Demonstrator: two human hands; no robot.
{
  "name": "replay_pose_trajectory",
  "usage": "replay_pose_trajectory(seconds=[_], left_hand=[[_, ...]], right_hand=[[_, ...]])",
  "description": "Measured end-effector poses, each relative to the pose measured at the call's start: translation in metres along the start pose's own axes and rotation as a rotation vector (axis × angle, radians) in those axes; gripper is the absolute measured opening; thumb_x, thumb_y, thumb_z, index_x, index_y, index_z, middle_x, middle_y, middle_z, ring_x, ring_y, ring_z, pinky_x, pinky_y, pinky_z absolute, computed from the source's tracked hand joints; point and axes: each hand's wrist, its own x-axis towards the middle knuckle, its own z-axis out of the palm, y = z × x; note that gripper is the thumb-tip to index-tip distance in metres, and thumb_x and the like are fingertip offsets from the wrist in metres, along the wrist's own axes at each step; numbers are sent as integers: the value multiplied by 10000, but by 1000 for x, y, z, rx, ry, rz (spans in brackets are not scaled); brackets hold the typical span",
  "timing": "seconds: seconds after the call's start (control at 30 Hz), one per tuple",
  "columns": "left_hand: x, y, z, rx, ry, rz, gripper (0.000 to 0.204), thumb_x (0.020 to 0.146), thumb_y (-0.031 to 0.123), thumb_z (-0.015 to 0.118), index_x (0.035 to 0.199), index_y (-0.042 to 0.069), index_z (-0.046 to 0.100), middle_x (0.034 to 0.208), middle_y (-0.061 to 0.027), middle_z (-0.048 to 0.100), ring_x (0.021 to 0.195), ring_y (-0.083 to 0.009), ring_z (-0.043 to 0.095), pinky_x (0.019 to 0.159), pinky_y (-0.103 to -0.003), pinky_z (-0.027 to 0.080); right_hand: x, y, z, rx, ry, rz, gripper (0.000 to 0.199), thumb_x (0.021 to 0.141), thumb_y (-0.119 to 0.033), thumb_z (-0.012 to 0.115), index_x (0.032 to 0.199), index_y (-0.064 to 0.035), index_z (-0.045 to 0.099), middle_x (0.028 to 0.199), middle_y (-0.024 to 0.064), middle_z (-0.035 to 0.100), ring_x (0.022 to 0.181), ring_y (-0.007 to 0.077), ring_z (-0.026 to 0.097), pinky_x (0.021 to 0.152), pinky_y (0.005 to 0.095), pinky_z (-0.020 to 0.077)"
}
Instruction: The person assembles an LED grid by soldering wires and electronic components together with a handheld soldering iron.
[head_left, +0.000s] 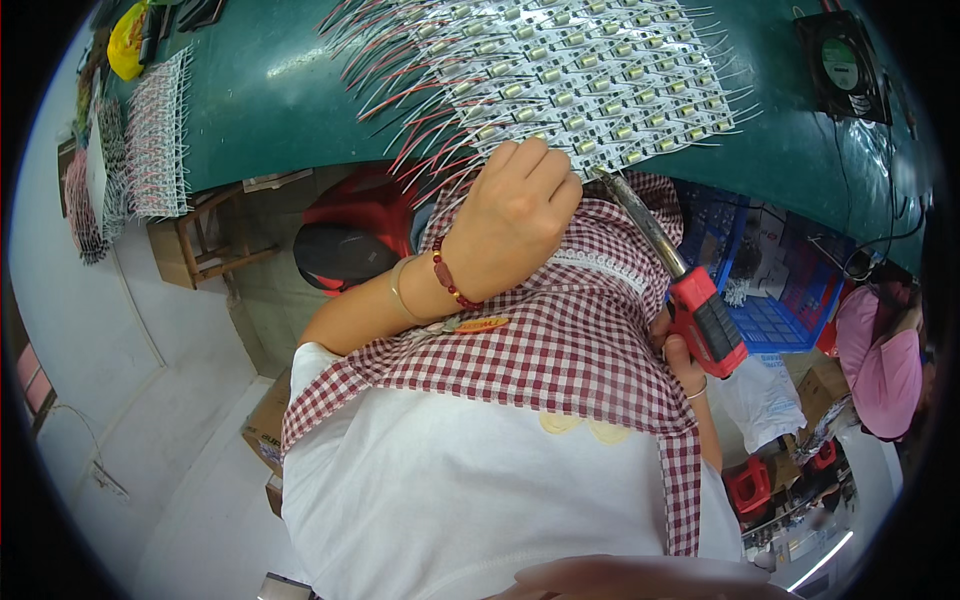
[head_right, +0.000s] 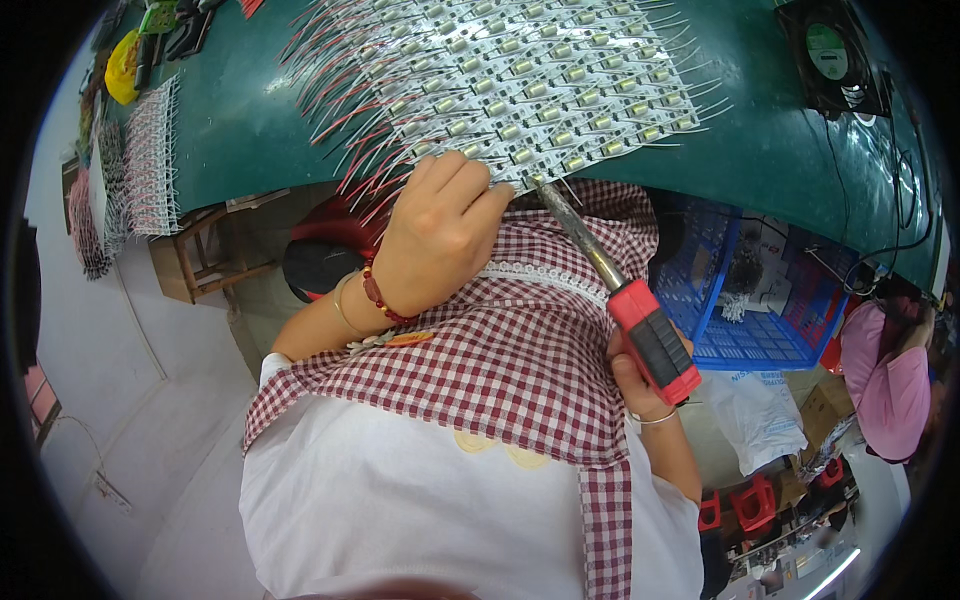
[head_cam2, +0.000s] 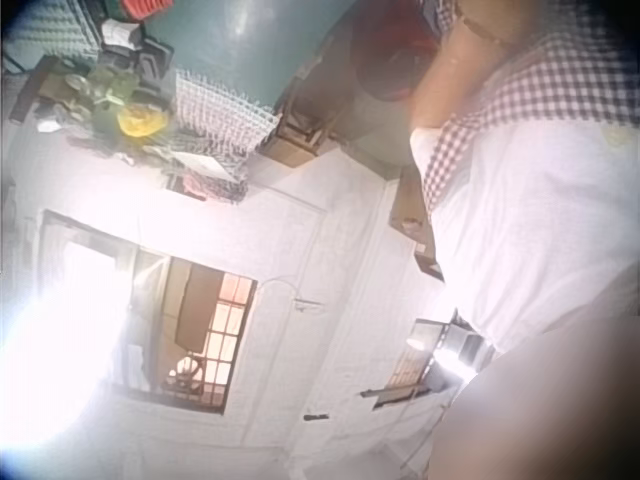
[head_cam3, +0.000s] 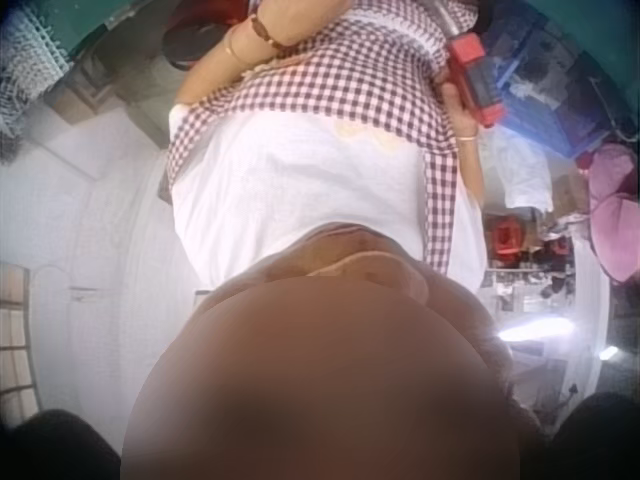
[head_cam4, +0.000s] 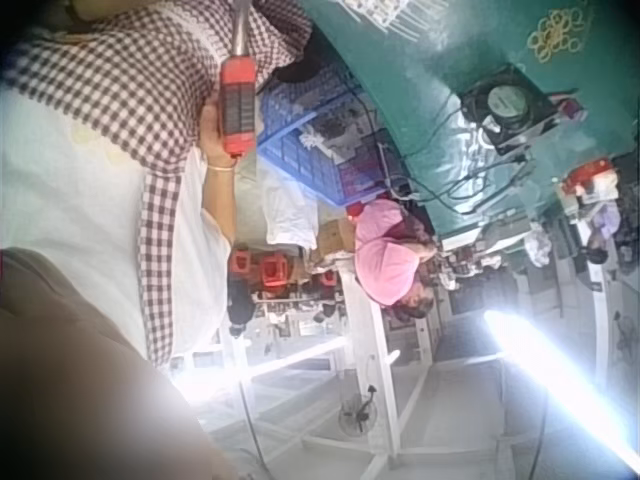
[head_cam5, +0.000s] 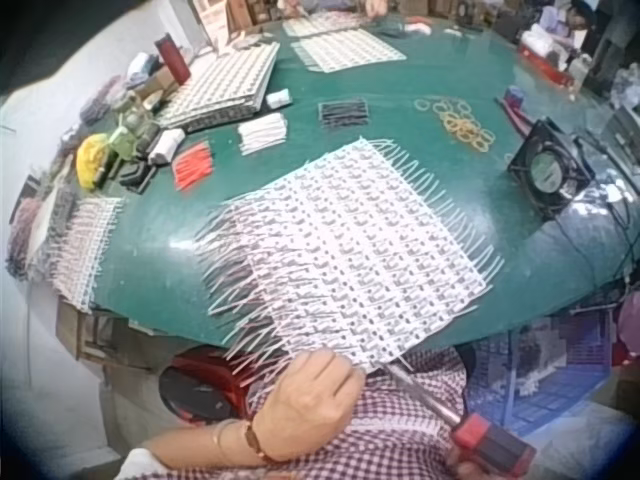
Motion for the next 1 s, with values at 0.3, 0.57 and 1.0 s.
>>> replay_pose_trajectory(seconds=[0.3,0.57,1.0], left_hand=[[2,-1,-4,61,-31,-21,229,632,-1,595,856,22,636,783,-58,511,762,-228,507,675,-352,391],[-5,-18,-70,-49,-69,-196,177,687,-17,631,856,37,616,772,-106,491,774,-301,509,700,-383,427],[149,-272,-47,658,380,-193,98,753,223,661,695,146,640,796,-11,576,876,-208,544,706,-393,379]], right_hand=[[6,-6,7,258,72,121,392,820,-392,657,845,-6,595,678,45,567,593,153,543,549,290,430],[52,-31,18,659,196,-115,511,900,-388,549,1164,21,392,671,68,492,457,107,427,457,254,413],[101,-79,24,696,250,-243,480,902,-368,544,1133,20,381,610,72,478,422,120,428,404,264,421]])
